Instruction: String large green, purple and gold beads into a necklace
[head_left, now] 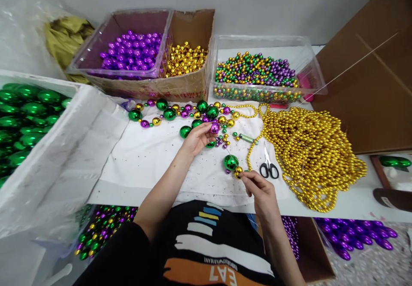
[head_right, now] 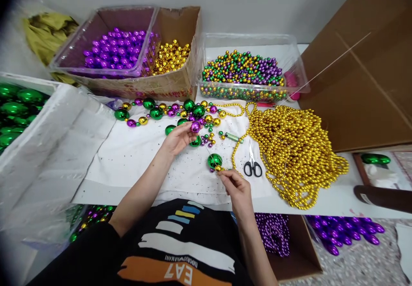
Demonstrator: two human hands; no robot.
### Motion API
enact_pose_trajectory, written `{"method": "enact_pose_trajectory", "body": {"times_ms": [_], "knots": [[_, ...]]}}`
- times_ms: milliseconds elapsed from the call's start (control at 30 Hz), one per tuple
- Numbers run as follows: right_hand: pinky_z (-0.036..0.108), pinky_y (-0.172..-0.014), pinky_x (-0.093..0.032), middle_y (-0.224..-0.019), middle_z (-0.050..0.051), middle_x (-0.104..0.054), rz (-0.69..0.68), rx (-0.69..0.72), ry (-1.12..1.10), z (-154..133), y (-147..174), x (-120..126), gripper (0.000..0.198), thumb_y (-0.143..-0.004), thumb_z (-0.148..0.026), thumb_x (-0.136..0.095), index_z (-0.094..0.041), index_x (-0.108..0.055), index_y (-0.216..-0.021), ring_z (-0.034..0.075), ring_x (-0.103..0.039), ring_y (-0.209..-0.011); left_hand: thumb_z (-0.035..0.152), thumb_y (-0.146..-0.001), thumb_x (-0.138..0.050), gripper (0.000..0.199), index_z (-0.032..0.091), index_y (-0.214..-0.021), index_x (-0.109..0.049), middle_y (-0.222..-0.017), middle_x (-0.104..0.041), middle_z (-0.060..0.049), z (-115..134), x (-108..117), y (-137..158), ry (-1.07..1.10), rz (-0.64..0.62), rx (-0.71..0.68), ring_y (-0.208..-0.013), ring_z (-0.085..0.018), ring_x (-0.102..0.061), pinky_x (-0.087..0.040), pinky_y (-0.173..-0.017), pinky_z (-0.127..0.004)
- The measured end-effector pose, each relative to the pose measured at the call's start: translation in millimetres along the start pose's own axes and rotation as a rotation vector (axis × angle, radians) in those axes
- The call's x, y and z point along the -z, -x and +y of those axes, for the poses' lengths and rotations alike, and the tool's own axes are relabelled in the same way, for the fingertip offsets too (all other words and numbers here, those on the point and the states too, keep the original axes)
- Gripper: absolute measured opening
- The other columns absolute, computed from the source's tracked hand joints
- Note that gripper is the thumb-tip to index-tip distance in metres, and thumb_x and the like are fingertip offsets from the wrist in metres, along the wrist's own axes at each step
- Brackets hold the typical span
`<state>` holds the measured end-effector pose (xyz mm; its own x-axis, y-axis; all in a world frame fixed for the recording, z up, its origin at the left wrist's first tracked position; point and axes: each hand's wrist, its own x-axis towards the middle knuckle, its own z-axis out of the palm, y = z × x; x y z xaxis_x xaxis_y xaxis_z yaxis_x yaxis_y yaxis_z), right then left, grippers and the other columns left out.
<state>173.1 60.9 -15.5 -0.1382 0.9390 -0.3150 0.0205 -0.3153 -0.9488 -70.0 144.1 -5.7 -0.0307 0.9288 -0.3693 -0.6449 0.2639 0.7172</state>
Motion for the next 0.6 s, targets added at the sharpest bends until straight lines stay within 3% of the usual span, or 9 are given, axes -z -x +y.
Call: {"method": "enact_pose_trajectory", "body": {"times_ms": [200,600], "knots": [[0.026,-0.049,-0.03,-0.077,0.001,-0.06,0.003,0.02,0.017,8.1,-7.4,-2.9,0.017,-0.078,-0.036,-0.072,-0.023,-0.076,-0.087,0.01,-0.038,-0.054,0.023,-0.074,-0.078,0.034,0.019,-0.106,-0.068,-0.106,-0.069,-0.005,-7.8,-1.0,9.4,-0.07,-0.093,-0.022,-0.08,-0.011,-0.063,-0.051,-0.07,-0.024],[0.027,-0.052,-0.035,-0.072,-0.002,-0.053,-0.031,0.141,0.09,39.2,-31.8,20.6,0.014,-0.077,-0.034,-0.073,-0.022,-0.073,-0.084,0.01,-0.044,-0.056,0.025,-0.071,-0.081,0.036,0.019,-0.103,-0.068,-0.102,-0.068,-0.007,-17.7,-11.0,31.2,-0.158,-0.172,-0.076,-0.089,-0.014,-0.061,-0.049,-0.071,-0.026]]}}
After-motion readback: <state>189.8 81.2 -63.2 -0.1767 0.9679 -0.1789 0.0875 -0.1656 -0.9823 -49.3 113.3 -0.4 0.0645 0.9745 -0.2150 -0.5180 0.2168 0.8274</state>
